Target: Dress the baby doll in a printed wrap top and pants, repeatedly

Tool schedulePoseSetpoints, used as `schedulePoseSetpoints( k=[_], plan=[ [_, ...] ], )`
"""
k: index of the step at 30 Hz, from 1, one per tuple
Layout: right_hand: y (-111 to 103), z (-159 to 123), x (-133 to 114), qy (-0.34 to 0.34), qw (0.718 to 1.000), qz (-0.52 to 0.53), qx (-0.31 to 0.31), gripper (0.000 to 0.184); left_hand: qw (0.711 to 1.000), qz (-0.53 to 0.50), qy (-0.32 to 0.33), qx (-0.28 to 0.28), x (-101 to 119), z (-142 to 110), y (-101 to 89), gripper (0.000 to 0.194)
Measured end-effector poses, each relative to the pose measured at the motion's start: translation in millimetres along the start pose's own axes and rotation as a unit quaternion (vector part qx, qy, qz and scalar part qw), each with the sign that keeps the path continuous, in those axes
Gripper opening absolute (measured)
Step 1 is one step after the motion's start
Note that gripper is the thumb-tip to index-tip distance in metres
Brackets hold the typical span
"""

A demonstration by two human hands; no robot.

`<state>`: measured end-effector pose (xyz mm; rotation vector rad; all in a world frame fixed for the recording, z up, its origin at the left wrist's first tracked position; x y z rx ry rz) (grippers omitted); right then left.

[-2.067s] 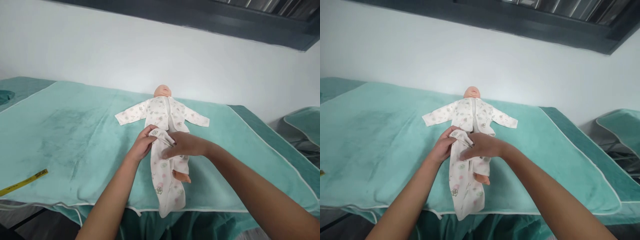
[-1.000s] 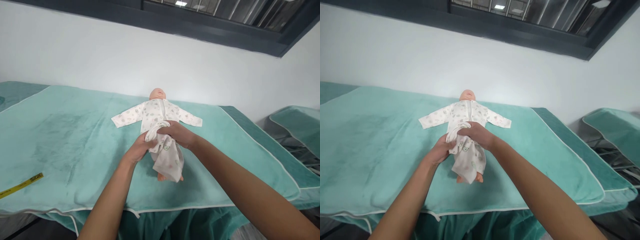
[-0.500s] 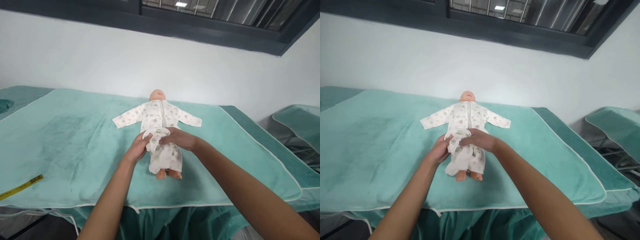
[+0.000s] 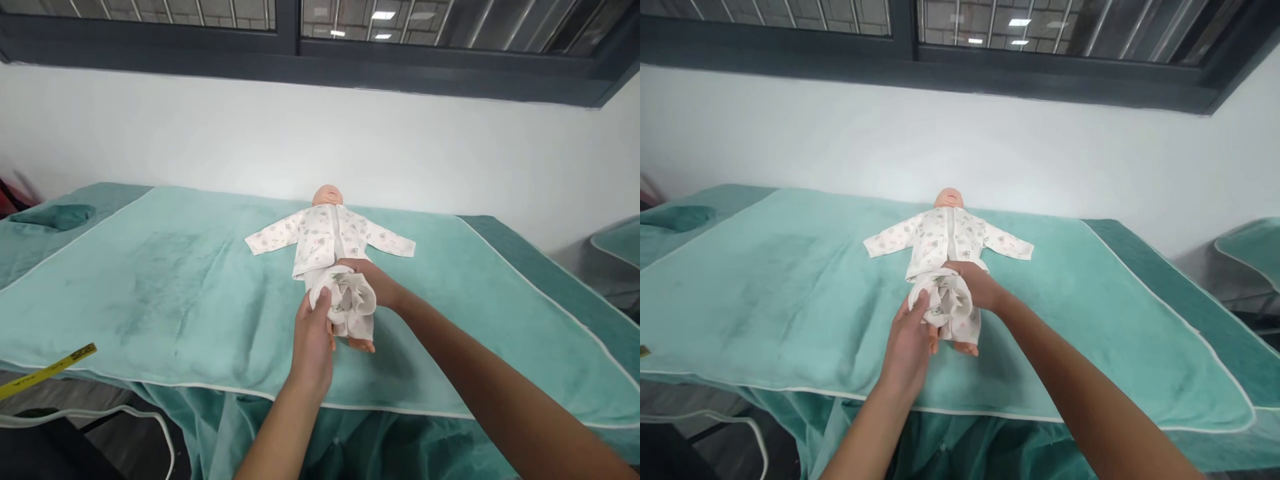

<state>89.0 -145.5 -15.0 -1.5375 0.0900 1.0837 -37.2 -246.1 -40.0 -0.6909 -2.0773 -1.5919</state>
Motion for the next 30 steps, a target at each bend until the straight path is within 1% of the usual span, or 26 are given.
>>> schedulePoseSetpoints(
  k=[2, 4, 6, 7, 10, 12, 14, 17, 20, 24, 27, 30],
  plan=[
    [0, -2, 0, 0.020, 1.000, 0.012, -0.006, 0.015, 1.000, 0.000, 0.016, 0.022, -2, -4, 0.7, 0.047],
    [0, -4, 0, 0.055, 0.998, 0.037, -0.011, 0.015, 0.999, 0.009, 0.028, 0.033, -3, -5, 2.7, 0.043],
    [-1, -5, 2, 0.082, 0.994, 0.074, -0.021, 0.016, 0.999, 0.019, 0.025, 0.021, -5, -4, 6.5, 0.041],
    [-1, -6, 3, 0.085, 0.992, 0.087, -0.024, 0.015, 0.999, 0.022, 0.022, 0.009, -5, -4, 9.0, 0.041],
    [-2, -7, 6, 0.063, 0.993, 0.094, -0.020, 0.016, 1.000, 0.014, 0.018, -0.018, -4, -4, 17.9, 0.040],
    [-3, -8, 8, 0.041, 0.996, 0.077, -0.008, 0.019, 1.000, -0.003, 0.023, -0.012, -5, -9, 24.0, 0.039],
    [-3, -9, 8, 0.023, 0.999, 0.039, 0.000, 0.019, 0.999, -0.019, 0.026, 0.016, -7, -19, 28.5, 0.040],
    [-3, -9, 3, 0.000, 0.998, -0.066, -0.013, 0.013, 0.998, -0.023, 0.030, 0.059, -13, -38, 28.0, 0.041],
    [0, -8, -5, -0.009, 0.987, -0.157, -0.046, 0.007, 0.997, -0.017, 0.022, 0.074, -20, -54, 13.5, 0.038],
    [8, -5, -12, 0.004, 0.961, -0.257, -0.103, 0.007, 0.994, 0.027, 0.021, 0.106, -22, -62, -21.4, 0.037],
    [14, -4, -14, -0.007, 0.938, -0.318, -0.136, 0.015, 0.989, 0.099, 0.030, 0.108, -13, -58, -41.5, 0.032],
    [18, -5, -15, -0.026, 0.922, -0.354, -0.156, 0.022, 0.976, 0.175, 0.064, 0.110, 1, -52, -51.1, 0.023]
  ],
)
Point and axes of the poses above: each hand's wrist, its own z-axis towards the middle knuckle, its own y-axis out of the palm, x = y × z, the point moved 2 cm from there along z, towards the middle knuckle, and after that the axes turned 15 degrees about -z, right-handed, at the moved point
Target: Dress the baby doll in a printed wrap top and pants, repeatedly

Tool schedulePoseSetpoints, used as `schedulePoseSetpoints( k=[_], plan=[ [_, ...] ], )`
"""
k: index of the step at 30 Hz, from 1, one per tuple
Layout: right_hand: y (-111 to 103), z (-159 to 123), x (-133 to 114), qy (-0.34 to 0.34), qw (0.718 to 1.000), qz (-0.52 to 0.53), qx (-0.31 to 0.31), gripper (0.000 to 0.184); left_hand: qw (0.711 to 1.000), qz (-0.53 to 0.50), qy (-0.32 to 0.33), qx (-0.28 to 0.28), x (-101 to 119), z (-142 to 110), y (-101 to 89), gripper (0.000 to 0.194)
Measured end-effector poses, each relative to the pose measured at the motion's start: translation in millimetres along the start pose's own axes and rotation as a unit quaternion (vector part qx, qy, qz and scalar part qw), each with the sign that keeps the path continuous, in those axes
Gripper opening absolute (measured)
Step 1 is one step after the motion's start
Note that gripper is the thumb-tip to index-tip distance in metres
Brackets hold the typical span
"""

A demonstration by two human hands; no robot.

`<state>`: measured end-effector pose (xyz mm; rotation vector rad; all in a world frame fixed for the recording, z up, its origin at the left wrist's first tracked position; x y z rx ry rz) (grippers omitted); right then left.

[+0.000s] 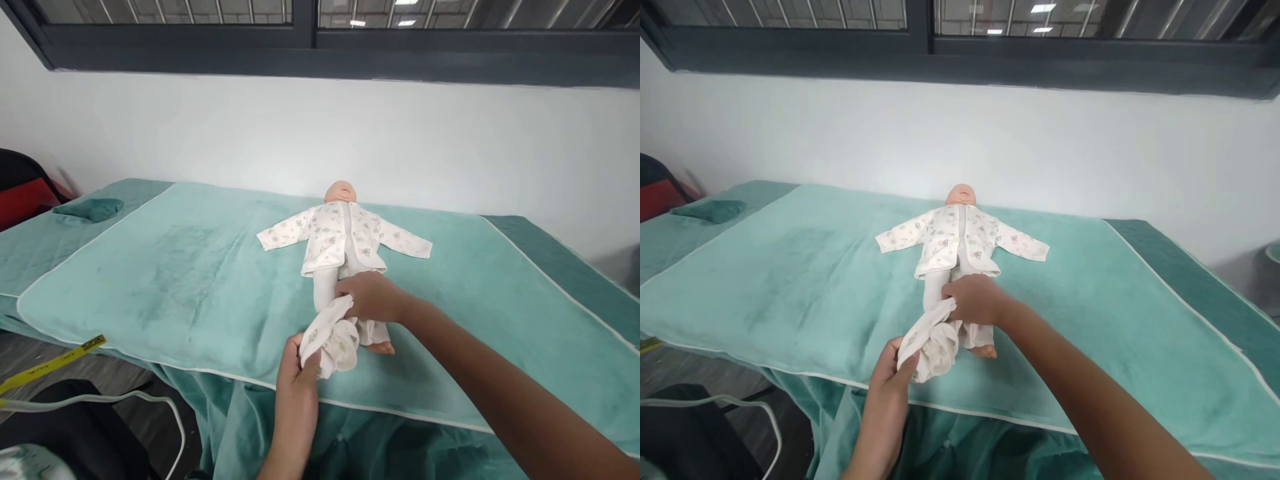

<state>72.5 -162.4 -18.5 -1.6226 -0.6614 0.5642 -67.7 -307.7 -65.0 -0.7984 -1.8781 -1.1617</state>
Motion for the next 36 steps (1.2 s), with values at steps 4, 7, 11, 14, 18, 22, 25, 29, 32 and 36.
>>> schedulePoseSetpoints(
  k=[4, 7, 11, 14, 18, 22, 25, 29, 32, 36],
  plan=[
    [-1, -1, -2, -0.009, 1.000, -0.005, -0.021, 0.023, 0.998, 0.053, 0.000, -0.019, 4, 3, -4.8, 0.019],
    [-2, -2, -2, -0.009, 1.000, 0.015, -0.026, 0.022, 0.999, 0.040, -0.007, -0.022, 1, 0, -5.7, 0.021],
    [-2, -3, -4, -0.013, 0.999, 0.040, -0.031, 0.023, 1.000, 0.001, -0.021, 0.000, -4, 0, -7.4, 0.027],
    [-2, 0, -5, -0.011, 0.999, 0.034, -0.042, 0.030, 0.997, -0.039, -0.059, -0.019, -7, 4, -7.4, 0.030],
    [-3, 5, -5, -0.006, 0.996, 0.061, -0.060, 0.030, 0.989, -0.100, -0.100, -0.039, -9, 8, -6.1, 0.034],
    [-5, 4, 0, 0.000, 0.984, 0.168, -0.066, 0.026, 0.976, -0.173, -0.112, -0.062, -11, 10, -3.0, 0.037],
    [-7, -1, 6, -0.009, 0.963, 0.258, -0.071, 0.025, 0.975, -0.183, -0.091, -0.088, -10, 19, -2.1, 0.032],
    [-8, -9, 15, -0.005, 0.935, 0.340, -0.106, 0.039, 0.981, -0.094, -0.060, -0.161, -2, 42, -3.7, 0.026],
    [-8, -13, 21, 0.000, 0.919, 0.376, -0.122, 0.041, 0.968, -0.006, -0.072, -0.241, 6, 57, -5.0, 0.028],
    [-7, -14, 24, -0.014, 0.911, 0.390, -0.134, 0.038, 0.953, 0.088, -0.058, -0.284, 14, 75, -8.4, 0.022]
  ],
)
Point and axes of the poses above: each hand's wrist, its own z-axis towards the middle knuckle, its own y-axis out of the palm, x = y × z, the point moved 2 cm from there along z, towards the middle knuckle, and after that the axes turned 15 degrees about -z, right-handed, at the moved point
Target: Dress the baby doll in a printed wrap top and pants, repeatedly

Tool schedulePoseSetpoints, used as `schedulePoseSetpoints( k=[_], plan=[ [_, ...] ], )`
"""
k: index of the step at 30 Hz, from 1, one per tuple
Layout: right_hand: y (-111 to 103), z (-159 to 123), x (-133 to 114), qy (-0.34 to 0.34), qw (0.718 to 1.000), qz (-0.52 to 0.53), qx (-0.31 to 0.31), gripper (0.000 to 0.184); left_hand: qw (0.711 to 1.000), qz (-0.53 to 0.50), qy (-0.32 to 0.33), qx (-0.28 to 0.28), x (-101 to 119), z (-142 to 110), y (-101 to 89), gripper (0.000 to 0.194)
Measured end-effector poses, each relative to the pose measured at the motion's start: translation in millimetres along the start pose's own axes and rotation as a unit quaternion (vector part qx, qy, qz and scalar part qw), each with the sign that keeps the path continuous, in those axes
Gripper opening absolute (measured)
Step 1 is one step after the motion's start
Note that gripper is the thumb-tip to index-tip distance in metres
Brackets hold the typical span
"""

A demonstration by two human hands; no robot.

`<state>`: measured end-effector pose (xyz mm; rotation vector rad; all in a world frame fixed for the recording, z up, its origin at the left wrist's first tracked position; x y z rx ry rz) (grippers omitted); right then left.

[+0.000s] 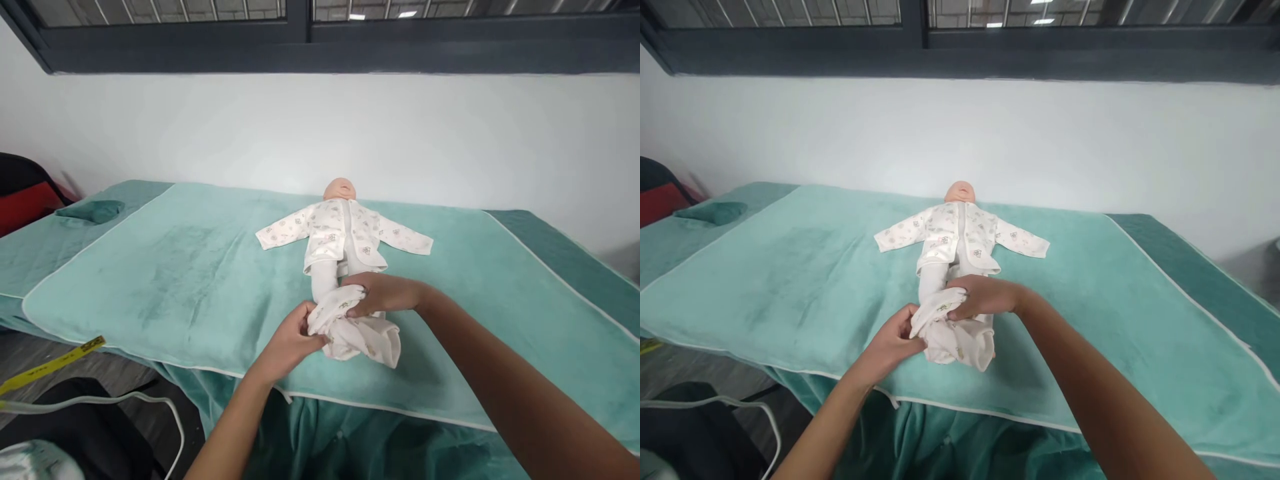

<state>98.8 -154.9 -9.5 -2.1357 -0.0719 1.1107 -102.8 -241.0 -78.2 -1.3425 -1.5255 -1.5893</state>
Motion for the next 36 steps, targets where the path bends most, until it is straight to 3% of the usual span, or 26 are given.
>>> schedulePoseSetpoints(
  k=[6, 11, 17, 21, 24, 27, 30, 33, 36],
  plan=[
    [4, 4, -4, 0.006, 0.999, -0.048, 0.003, 0.037, 0.983, 0.089, 0.117, 0.115, 13, 35, -25.7, 0.012],
    [9, 19, -8, 0.060, 0.978, -0.155, 0.126, 0.023, 0.964, 0.106, 0.199, 0.144, 21, 71, -28.9, 0.015],
    [13, 36, -2, 0.122, 0.947, -0.204, 0.216, 0.016, 0.926, 0.149, 0.287, 0.198, 20, 100, -22.5, 0.021],
    [15, 34, 1, 0.154, 0.935, -0.187, 0.259, 0.014, 0.942, 0.079, 0.280, 0.171, 12, 105, -26.8, 0.028],
    [16, 22, -5, 0.122, 0.944, -0.130, 0.277, 0.024, 0.955, -0.047, 0.253, 0.146, 9, 105, -38.8, 0.030],
    [14, 6, -12, 0.086, 0.944, -0.085, 0.306, 0.031, 0.956, -0.116, 0.213, 0.165, 13, 107, -49.0, 0.021],
    [6, -3, -13, 0.059, 0.912, -0.114, 0.389, 0.021, 0.967, -0.040, 0.193, 0.163, 27, 112, -46.9, 0.021],
    [-3, -1, -4, 0.109, 0.848, -0.208, 0.475, 0.017, 0.958, 0.129, 0.222, 0.127, 45, 119, -32.7, 0.022],
    [-6, 13, 8, 0.213, 0.804, -0.326, 0.449, 0.025, 0.914, 0.331, 0.226, 0.063, 58, 123, -10.8, 0.032]
  ],
)
Point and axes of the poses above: each hand's wrist, its own z-axis towards the middle knuckle, its own y-axis out of the palm, x = y × z, the point moved 2 cm from there along z, towards the middle knuckle, and after that the axes turned 15 degrees about -z, right-handed, at the moved point
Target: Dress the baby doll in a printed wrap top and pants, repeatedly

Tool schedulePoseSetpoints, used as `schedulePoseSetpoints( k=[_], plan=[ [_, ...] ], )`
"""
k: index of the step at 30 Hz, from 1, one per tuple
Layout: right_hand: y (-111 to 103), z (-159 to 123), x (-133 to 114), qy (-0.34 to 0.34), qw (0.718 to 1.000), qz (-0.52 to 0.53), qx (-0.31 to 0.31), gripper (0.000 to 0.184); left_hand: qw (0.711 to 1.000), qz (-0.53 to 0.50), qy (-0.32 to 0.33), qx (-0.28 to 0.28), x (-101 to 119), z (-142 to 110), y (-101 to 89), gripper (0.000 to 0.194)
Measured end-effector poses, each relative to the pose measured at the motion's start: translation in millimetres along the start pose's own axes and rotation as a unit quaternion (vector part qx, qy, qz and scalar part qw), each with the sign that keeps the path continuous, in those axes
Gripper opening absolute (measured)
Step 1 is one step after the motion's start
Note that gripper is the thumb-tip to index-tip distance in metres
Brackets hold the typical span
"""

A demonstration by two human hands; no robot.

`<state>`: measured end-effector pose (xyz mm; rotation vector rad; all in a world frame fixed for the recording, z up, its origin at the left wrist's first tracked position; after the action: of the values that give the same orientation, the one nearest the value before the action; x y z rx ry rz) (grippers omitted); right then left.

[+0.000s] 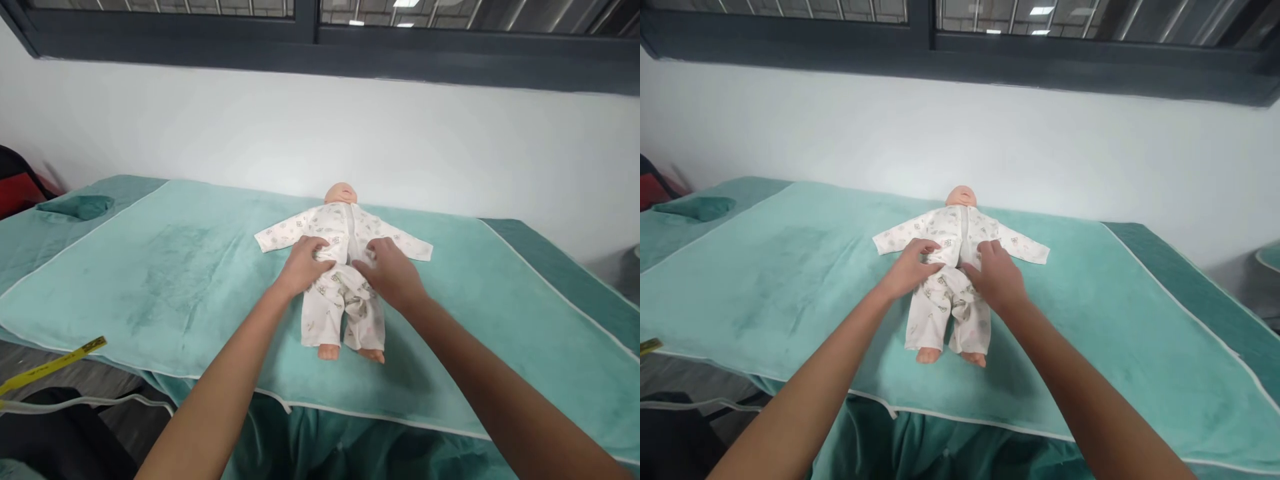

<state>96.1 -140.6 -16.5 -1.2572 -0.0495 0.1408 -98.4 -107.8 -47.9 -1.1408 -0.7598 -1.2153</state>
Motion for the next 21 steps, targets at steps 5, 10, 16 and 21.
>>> schedulePoseSetpoints(
  k=[5, 10, 16, 21],
  plan=[
    [15, 13, -5, -0.007, 0.996, -0.079, -0.044, 0.016, 0.968, 0.248, 0.005, -0.025, 22, 6, 18.6, 0.018],
    [16, 20, 36, 0.105, 0.982, 0.156, -0.038, 0.021, 0.991, 0.130, -0.010, 0.042, 14, 13, 3.7, 0.007],
    [39, -7, 128, 0.303, 0.922, 0.239, -0.001, 0.020, 0.939, -0.124, -0.137, 0.291, -42, -1, -65.1, 0.010],
    [37, -20, 108, 0.201, 0.962, 0.175, 0.059, 0.021, 0.939, -0.123, -0.113, 0.300, -53, -20, -67.2, 0.014]
  ],
)
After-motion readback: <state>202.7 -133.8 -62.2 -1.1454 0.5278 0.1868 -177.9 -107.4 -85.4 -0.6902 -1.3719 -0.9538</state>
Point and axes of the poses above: each hand's wrist, its own z-axis towards the middle knuckle, its own y-axis out of the palm, x = y × z, the point moved 2 cm from there along z, towards the middle knuckle, and after that the axes turned 15 degrees about -z, right-handed, at the moved point
